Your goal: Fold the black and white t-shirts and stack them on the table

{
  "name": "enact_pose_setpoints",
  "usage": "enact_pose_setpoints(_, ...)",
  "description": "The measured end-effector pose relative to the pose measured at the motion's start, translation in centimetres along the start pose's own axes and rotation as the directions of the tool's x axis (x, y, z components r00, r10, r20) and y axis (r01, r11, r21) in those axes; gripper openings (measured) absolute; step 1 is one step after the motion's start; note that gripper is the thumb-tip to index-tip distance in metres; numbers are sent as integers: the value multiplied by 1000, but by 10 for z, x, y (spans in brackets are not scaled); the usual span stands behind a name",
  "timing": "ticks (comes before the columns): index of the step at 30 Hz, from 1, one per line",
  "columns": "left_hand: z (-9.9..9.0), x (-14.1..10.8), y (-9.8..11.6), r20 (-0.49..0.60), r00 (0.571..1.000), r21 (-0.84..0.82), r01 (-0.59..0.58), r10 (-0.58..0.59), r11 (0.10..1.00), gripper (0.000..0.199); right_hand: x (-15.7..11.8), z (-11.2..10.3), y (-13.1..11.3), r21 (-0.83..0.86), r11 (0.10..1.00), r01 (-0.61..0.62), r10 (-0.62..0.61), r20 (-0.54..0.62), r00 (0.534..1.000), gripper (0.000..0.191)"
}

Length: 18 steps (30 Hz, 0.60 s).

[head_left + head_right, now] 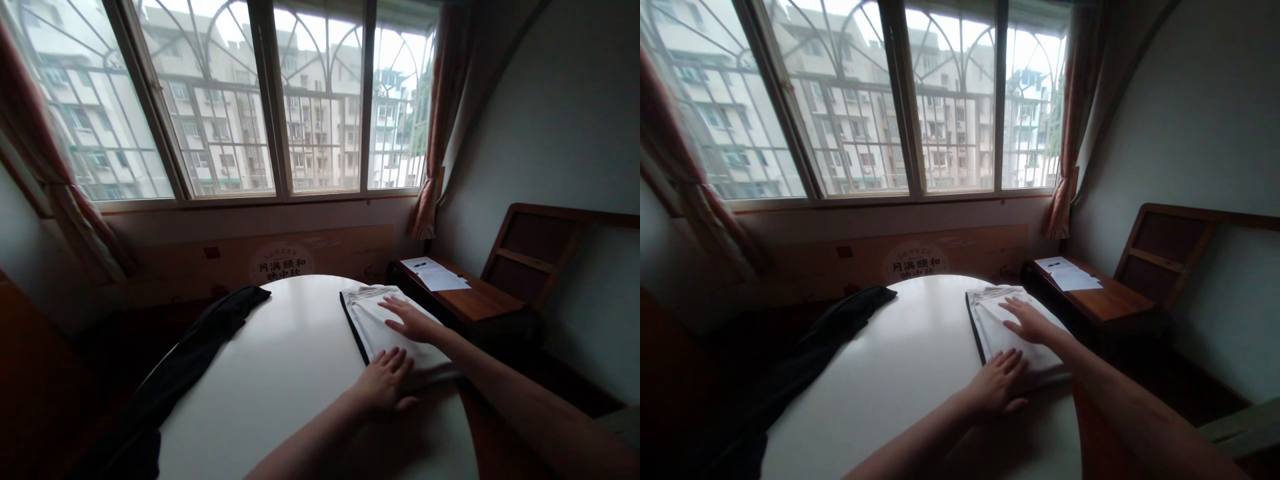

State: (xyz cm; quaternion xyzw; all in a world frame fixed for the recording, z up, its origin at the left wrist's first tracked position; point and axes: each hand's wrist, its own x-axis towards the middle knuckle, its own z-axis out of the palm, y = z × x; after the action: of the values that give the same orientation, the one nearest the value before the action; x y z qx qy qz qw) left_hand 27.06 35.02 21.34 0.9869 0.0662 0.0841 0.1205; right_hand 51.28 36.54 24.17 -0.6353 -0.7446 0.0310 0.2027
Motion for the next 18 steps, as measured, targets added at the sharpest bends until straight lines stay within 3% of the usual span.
enact_pose_setpoints(3,9,2,1,28,999,-6,23,-23,1000,80,37,22,-5,-61,997,-40,53,217,975,70)
enact_pose_setpoints(5,12,0,1,18,999,-15,33,-33,999,81,54,33,4,-107,992,-68,94,267,959,70)
enact_pose_setpoints(11,15,-6,1,4,999,-20,51,-51,999,83,86,44,36,-219,942,-255,297,188,936,66)
enact_pose_setpoints(16,29,-2,0,-30,996,-46,80,-82,996,83,94,49,40,-218,926,-310,347,157,925,66)
enact_pose_setpoints(18,26,-5,3,-37,994,-92,95,-98,991,81,94,45,38,-211,913,-349,379,123,917,67)
